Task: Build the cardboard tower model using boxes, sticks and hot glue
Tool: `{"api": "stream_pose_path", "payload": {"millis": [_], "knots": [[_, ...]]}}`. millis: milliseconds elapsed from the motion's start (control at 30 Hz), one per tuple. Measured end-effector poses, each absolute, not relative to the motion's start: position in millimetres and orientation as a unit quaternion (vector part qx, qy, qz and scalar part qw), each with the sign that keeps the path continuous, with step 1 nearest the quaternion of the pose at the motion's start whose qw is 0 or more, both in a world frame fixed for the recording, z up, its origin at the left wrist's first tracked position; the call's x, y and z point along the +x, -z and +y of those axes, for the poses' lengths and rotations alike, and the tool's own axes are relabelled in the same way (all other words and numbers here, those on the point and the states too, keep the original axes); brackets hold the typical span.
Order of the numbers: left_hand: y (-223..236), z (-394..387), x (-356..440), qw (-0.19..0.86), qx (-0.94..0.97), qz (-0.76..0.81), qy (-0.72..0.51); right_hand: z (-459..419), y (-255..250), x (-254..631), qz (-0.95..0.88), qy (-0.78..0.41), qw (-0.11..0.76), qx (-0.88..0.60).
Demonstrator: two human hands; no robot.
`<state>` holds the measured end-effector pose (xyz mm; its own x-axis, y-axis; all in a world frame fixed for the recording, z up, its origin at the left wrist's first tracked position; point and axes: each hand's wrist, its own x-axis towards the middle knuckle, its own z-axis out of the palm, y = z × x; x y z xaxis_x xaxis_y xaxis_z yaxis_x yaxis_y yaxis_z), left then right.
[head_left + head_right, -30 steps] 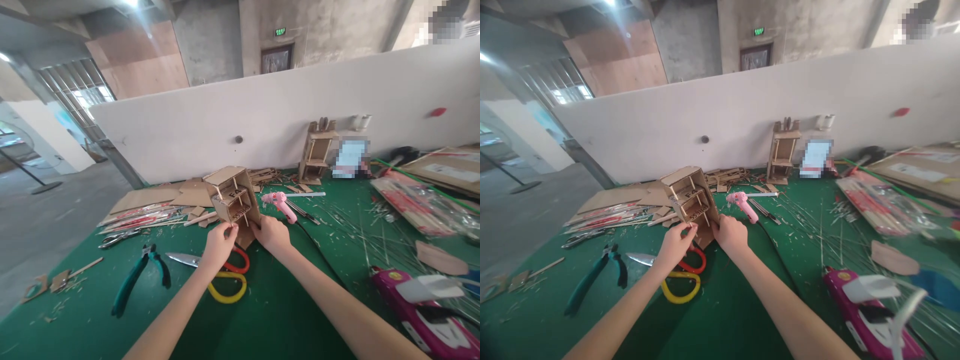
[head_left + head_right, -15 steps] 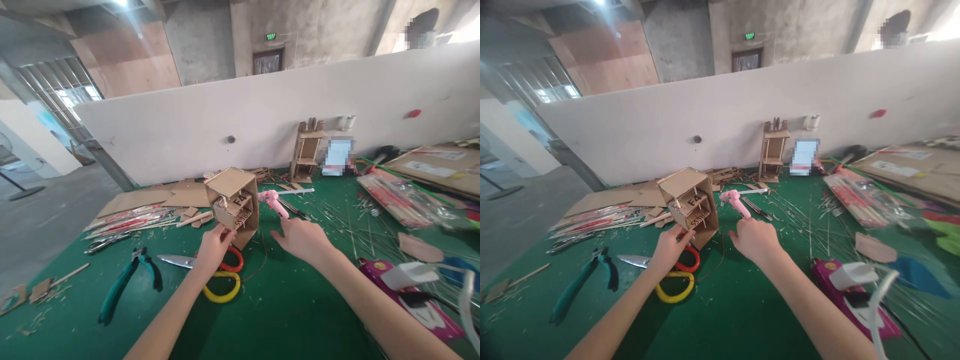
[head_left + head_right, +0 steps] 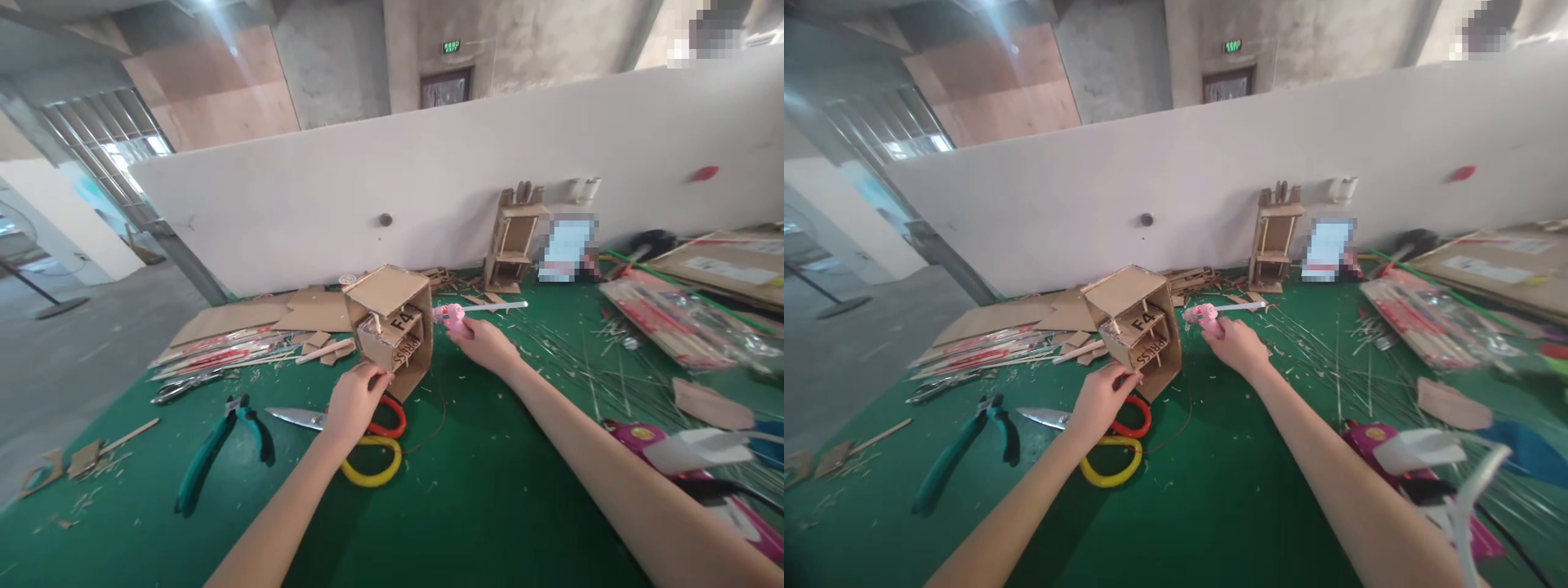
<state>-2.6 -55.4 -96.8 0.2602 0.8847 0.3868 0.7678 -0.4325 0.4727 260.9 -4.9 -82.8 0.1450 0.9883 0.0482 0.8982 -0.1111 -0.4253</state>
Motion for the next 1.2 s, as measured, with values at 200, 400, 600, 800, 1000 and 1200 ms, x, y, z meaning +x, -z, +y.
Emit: {"api": "stream_pose_path", "payload": {"millis": [200, 400, 600, 800, 1000, 1200], "knots": [[95.4, -54.6, -4.3, 0.102, 0.805, 0.501, -0.302, -24.8, 85.0, 257.5, -0.608, -0.129, 0.222, -0.751], [94.5, -53.5, -6.7, 0.099, 0.819, 0.488, -0.286, -74.2, 74.8, 255.4, -0.569, -0.138, 0.289, -0.757], [95.0, -52.8, -7.9, 0.095, 0.826, 0.485, -0.272, -114.9, 71.1, 256.2, -0.576, -0.202, 0.352, -0.709], [95.2, -54.4, -9.1, 0.089, 0.835, 0.473, -0.266, -134.2, 81.1, 260.7, -0.599, -0.345, 0.297, -0.659], [95.2, -57.0, -9.4, 0.086, 0.838, 0.470, -0.265, -126.0, 77.6, 238.0, -0.604, -0.447, 0.266, -0.604], [95.0, -56.2, -8.9, 0.076, 0.844, 0.468, -0.250, -107.6, 78.4, 218.1, -0.610, -0.455, 0.252, -0.598]]}}
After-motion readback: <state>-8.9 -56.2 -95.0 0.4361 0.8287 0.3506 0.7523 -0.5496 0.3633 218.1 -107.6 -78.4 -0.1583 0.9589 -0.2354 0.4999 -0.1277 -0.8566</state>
